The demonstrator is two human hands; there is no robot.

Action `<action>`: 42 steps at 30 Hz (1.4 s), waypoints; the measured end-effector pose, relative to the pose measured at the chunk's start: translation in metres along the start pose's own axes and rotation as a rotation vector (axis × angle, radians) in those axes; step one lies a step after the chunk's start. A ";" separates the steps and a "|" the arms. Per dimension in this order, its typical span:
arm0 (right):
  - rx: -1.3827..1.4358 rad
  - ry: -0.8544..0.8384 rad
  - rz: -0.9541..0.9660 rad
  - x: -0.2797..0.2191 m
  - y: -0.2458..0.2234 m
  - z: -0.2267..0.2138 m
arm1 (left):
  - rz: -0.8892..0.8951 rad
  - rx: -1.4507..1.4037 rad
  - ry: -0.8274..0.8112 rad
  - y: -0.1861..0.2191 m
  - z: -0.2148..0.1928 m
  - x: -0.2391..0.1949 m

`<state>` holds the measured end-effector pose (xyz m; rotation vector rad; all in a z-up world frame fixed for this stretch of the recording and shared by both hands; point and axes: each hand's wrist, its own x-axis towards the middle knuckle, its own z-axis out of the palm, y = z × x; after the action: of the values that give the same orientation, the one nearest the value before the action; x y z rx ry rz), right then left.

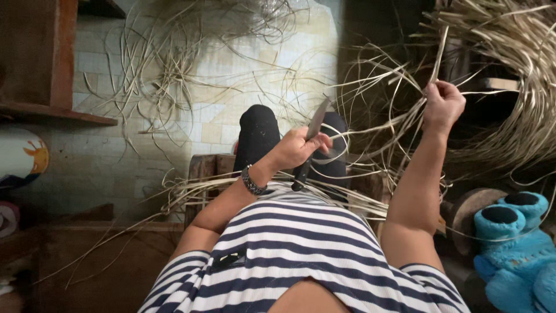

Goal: The person sits and repeatedly splits long dried plant fibers into thinner strands using a knife. They hold each fiber with one hand and draw the knife along its length with the other, discarding the split pieces onto the floor.

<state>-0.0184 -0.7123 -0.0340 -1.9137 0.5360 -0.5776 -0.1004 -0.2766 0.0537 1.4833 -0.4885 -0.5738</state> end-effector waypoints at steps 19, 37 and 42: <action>-0.230 -0.109 -1.453 -0.164 -0.215 0.106 | 0.328 0.224 0.290 0.091 -0.071 -0.049; -0.090 -0.892 -0.088 -0.239 -0.210 0.097 | -0.013 -0.220 0.529 0.010 -0.010 -0.021; -0.455 -0.872 -0.366 -0.223 -0.171 0.102 | -0.060 -0.906 0.661 0.050 -0.053 -0.028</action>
<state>-0.1131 -0.4420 0.0514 -2.4643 -0.2801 0.2173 -0.0862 -0.2180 0.1032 0.7303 0.3208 -0.2509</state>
